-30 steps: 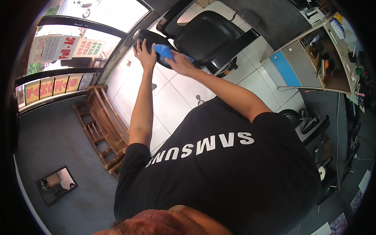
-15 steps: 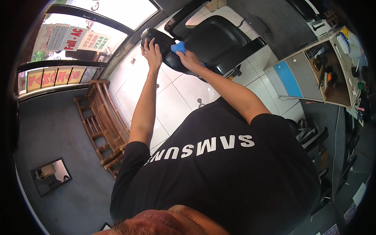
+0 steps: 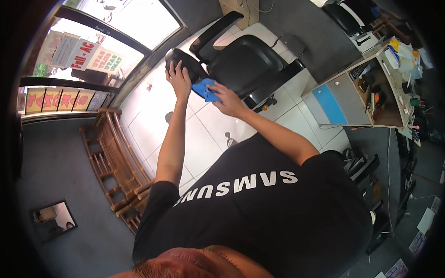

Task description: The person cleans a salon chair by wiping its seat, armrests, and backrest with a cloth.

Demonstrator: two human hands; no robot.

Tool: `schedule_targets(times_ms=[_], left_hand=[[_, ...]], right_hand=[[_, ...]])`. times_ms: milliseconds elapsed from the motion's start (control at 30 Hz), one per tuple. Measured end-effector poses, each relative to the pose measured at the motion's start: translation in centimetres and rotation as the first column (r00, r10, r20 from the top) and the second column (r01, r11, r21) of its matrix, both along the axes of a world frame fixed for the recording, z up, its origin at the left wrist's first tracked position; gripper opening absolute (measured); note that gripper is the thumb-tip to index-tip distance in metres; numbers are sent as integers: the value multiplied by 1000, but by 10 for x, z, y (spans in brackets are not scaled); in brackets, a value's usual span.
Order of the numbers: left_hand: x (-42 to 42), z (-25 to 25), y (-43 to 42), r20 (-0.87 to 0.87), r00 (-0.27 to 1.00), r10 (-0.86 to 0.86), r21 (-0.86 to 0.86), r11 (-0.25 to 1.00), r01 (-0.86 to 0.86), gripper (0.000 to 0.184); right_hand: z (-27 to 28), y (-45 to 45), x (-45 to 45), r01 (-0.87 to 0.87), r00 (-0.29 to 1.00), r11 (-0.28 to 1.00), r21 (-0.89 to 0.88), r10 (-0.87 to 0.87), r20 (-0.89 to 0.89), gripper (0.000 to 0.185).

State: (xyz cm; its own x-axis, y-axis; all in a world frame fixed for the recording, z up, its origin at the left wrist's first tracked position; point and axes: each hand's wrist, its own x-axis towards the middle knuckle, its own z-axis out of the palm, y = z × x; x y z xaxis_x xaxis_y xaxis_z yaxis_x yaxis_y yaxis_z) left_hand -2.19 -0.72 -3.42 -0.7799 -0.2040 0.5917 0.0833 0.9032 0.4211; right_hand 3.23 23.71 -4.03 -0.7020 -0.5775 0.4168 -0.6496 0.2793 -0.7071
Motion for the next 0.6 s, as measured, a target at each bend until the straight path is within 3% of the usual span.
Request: schedule_targets(times_ms=[100, 200, 267, 333, 433, 467, 533, 567, 600], left_hand=[[7, 11, 14, 21, 995, 101, 75, 992, -102, 37], [5, 9, 16, -10, 991, 131, 83, 988, -130, 40], [4, 7, 16, -30, 991, 128, 58, 990, -126, 43], [5, 8, 19, 4, 990, 144, 88, 986, -144, 44], [5, 8, 19, 51, 986, 159, 85, 983, -163, 47], [9, 6, 18, 69, 985, 159, 70, 984, -164, 48], [3, 6, 21, 126, 962, 243, -4, 970, -245, 48], [3, 5, 25, 140, 947, 289, -46, 957, -285, 48], [5, 8, 33, 151, 927, 343, -88, 939, -333, 48]], right_hand=[[-2, 13, 10, 206, 888, 968, -144, -124, 442, 34], [-22, 49, -6, 197, 502, 963, 186, -262, 824, 40], [-44, 68, -4, 473, 252, 879, 53, -193, 948, 44], [-49, 88, -2, 695, 53, 717, -58, 29, 998, 46], [-93, 122, -30, 810, 76, 584, -46, -27, 997, 40], [-99, 128, -42, 799, 196, 600, -42, -194, 961, 32], [-86, 140, -67, 598, 618, 801, 26, -482, 621, 27], [-78, 142, -75, 494, 787, 862, 114, -499, 362, 25], [-85, 147, -84, 358, 932, 933, 29, -359, 52, 29]])
